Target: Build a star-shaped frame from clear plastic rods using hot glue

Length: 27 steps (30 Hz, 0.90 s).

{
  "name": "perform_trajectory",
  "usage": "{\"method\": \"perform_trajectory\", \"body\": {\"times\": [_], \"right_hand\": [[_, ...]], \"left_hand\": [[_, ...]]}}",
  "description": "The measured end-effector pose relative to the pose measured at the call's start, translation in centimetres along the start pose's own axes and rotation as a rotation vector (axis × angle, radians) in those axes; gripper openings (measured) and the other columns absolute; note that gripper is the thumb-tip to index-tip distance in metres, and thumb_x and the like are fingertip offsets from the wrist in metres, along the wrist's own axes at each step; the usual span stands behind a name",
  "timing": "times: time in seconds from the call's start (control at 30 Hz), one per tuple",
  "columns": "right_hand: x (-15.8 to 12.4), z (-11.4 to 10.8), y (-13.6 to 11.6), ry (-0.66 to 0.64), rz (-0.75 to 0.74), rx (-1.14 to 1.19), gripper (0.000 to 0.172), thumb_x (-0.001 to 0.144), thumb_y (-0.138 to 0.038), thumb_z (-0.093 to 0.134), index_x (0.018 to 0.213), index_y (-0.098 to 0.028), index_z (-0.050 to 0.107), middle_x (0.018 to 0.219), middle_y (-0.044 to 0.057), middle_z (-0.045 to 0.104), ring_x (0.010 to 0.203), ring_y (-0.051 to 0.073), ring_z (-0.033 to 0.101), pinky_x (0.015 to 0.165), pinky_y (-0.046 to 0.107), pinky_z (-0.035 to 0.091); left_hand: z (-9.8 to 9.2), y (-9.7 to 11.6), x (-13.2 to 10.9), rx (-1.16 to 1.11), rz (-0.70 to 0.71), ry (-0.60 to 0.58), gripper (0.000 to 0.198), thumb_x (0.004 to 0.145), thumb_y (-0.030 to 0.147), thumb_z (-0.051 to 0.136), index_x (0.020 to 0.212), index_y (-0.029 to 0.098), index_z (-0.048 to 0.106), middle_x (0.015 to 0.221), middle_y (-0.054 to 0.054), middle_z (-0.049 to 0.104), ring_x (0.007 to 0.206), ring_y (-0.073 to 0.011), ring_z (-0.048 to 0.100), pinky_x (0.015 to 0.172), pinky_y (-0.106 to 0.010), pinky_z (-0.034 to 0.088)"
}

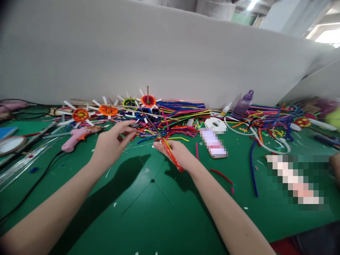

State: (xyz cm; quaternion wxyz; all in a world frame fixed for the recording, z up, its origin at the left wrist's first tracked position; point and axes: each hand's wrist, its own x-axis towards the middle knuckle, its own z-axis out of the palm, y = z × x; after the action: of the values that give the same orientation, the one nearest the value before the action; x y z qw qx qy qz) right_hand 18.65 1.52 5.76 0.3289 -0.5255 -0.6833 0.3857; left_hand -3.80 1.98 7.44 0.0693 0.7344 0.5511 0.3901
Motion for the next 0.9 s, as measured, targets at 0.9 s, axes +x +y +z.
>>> {"method": "perform_trajectory", "body": {"times": [0.9], "right_hand": [[-1.6,2.1,2.4,0.208,-0.022,0.089,0.039,0.081,-0.058,0.049,0.088,-0.02,0.052,0.062,-0.004,0.044,0.052,0.011,0.037,0.048,0.023,0.03]], "left_hand": [[-0.7,-2.4,1.3,-0.949,-0.523,-0.024,0.023,0.065,0.025,0.074,0.085,0.017,0.065,0.086,-0.005,0.069,0.083,-0.0165,0.066,0.088,-0.038,0.053]]}}
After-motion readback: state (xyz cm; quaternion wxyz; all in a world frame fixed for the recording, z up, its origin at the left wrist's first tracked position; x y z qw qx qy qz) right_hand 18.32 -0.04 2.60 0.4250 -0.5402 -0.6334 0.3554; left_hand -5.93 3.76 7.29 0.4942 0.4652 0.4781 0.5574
